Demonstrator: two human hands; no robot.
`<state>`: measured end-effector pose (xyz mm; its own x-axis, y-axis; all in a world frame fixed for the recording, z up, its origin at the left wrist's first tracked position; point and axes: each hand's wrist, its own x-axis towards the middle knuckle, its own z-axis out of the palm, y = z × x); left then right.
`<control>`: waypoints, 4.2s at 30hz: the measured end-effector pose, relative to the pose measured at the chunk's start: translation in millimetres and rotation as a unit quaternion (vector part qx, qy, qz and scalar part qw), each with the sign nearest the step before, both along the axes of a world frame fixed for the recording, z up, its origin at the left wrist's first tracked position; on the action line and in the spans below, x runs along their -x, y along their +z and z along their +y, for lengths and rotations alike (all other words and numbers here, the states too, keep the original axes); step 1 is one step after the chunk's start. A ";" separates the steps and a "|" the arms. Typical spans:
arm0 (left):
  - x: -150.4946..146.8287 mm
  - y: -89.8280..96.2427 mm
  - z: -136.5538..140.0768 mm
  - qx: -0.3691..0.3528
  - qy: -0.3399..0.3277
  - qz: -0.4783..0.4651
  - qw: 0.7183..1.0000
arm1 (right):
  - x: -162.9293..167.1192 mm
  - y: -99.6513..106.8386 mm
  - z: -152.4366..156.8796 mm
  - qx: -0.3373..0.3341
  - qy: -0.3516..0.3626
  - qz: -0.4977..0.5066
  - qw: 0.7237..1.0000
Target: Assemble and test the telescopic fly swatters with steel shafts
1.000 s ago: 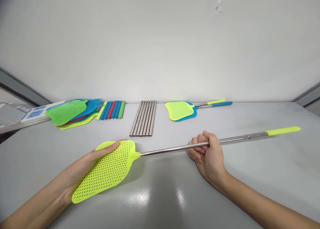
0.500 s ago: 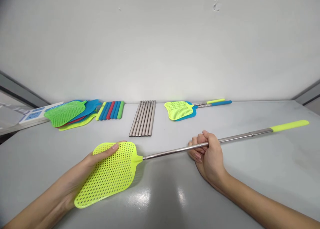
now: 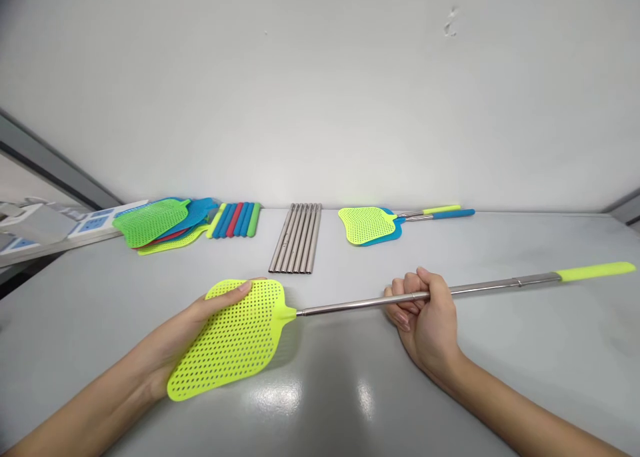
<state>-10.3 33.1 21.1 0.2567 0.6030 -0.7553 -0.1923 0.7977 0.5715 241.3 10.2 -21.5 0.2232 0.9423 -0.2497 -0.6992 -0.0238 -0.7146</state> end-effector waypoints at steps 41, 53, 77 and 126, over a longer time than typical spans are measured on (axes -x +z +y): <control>50.5 -11.4 49.1 -0.370 0.033 0.272 0.888 | -61.1 35.8 36.0 0.071 -0.109 0.222 0.966; 5.3 -20.1 8.9 -0.642 -0.314 0.465 0.522 | -67.9 46.2 36.7 0.084 -0.076 0.183 0.976; -9.2 -26.1 -18.3 -0.570 -0.400 0.374 0.613 | -44.3 16.7 23.2 0.006 -0.065 0.089 0.994; 4.2 -24.2 -0.6 -0.582 -0.399 0.448 0.549 | -1.2 14.9 -2.2 0.131 -0.039 0.226 0.965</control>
<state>-14.5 32.5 -3.1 0.6294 0.7769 -0.0170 0.7278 -0.5817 0.3632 242.5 8.0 -6.7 0.1037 0.8184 -0.5652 -0.9448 -0.0966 -0.3132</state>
